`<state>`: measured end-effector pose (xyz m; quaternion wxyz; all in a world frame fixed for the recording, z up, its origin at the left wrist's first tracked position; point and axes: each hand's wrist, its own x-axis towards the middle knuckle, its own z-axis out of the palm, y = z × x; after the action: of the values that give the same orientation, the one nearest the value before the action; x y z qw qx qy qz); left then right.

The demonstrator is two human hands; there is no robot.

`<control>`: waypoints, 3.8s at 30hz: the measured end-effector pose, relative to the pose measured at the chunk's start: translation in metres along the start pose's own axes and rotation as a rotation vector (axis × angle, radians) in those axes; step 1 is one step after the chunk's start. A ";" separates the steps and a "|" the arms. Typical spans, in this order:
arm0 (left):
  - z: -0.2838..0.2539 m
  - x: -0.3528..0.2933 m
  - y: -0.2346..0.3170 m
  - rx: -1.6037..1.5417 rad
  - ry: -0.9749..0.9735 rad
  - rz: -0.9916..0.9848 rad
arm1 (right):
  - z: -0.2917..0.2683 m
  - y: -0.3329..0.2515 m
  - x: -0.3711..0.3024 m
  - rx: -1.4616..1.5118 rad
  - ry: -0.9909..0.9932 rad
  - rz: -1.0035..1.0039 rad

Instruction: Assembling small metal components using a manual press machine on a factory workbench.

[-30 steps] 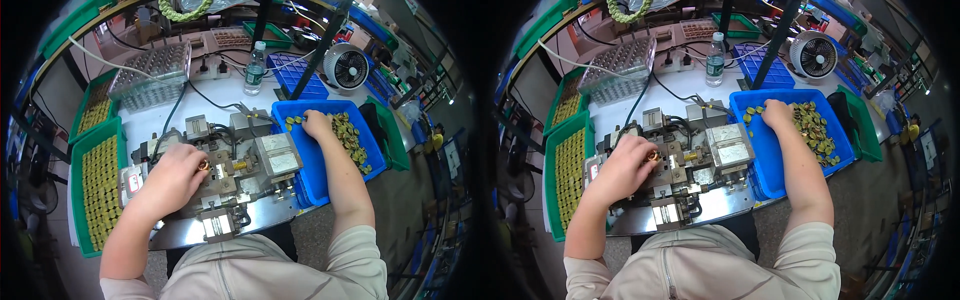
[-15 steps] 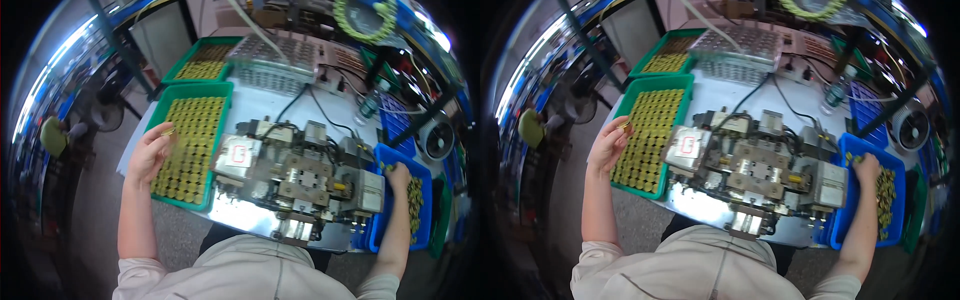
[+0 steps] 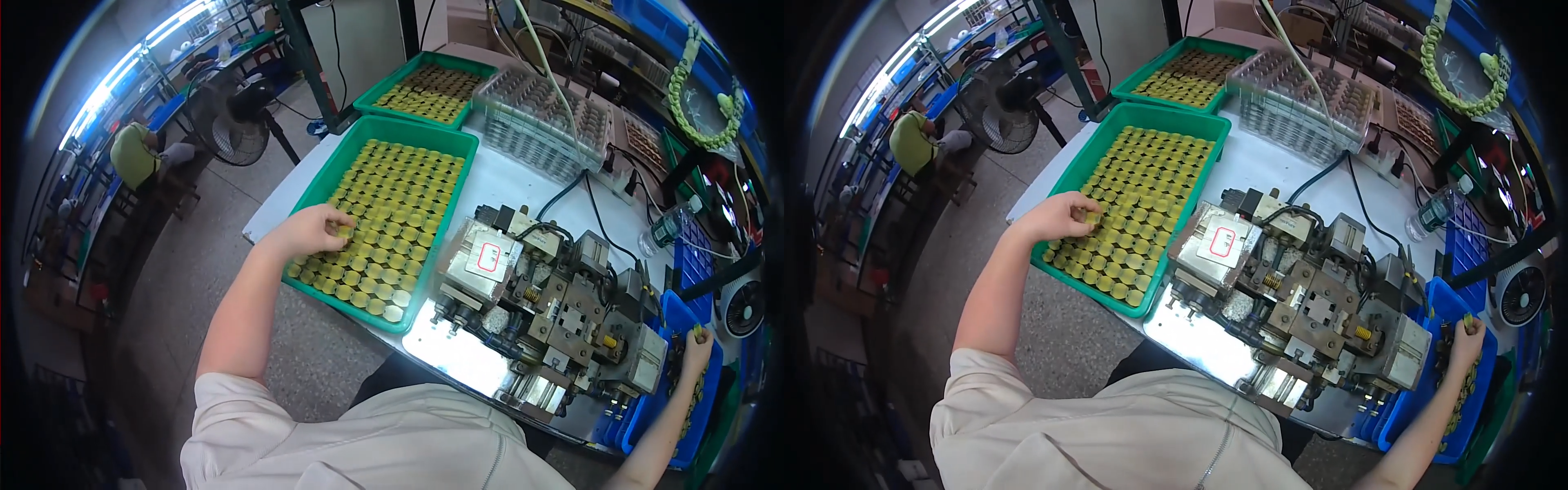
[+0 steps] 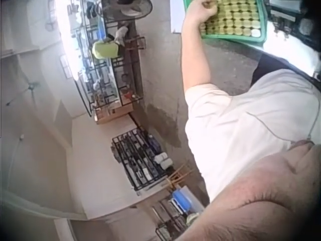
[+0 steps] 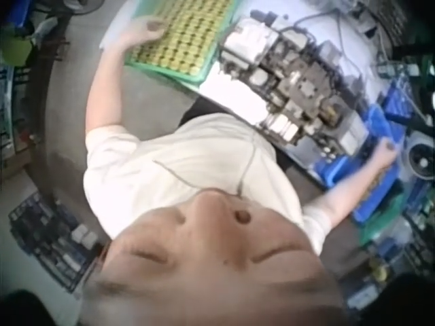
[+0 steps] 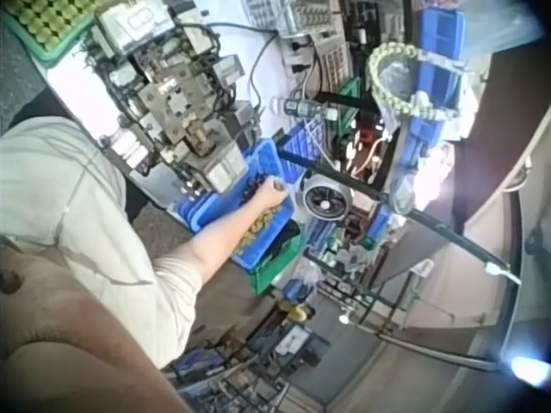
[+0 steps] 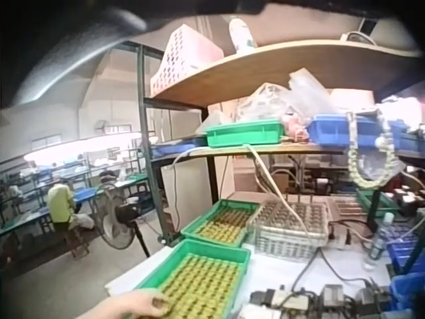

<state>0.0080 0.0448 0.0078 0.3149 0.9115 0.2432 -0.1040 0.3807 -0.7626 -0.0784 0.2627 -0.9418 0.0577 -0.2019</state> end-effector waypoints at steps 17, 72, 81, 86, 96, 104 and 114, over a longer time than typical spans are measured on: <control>0.007 0.009 0.025 0.296 -0.117 0.028 | 0.001 0.006 0.000 -0.022 0.051 -0.055; 0.100 0.075 0.134 -0.663 0.548 0.350 | -0.018 -0.339 -0.219 0.016 -0.454 -0.973; 0.100 0.068 0.139 -0.711 0.521 0.372 | -0.013 -0.335 -0.225 -0.043 -0.375 -1.134; 0.099 0.066 0.142 -0.725 0.497 0.363 | -0.014 -0.343 -0.233 -0.198 -0.347 -1.150; 0.100 0.022 0.205 -0.538 0.597 0.835 | -0.015 -0.336 -0.231 -0.106 -0.412 -1.081; 0.159 0.025 0.258 0.058 0.240 1.277 | -0.046 -0.324 -0.192 0.045 -0.279 -1.027; 0.157 0.017 0.280 0.343 0.002 1.250 | -0.070 -0.189 -0.070 -0.152 -0.142 0.080</control>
<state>0.1590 -0.2379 0.0261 0.1657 0.9186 -0.3532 0.0623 0.2884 -0.6189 0.0498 0.2019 -0.9678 0.0915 -0.1193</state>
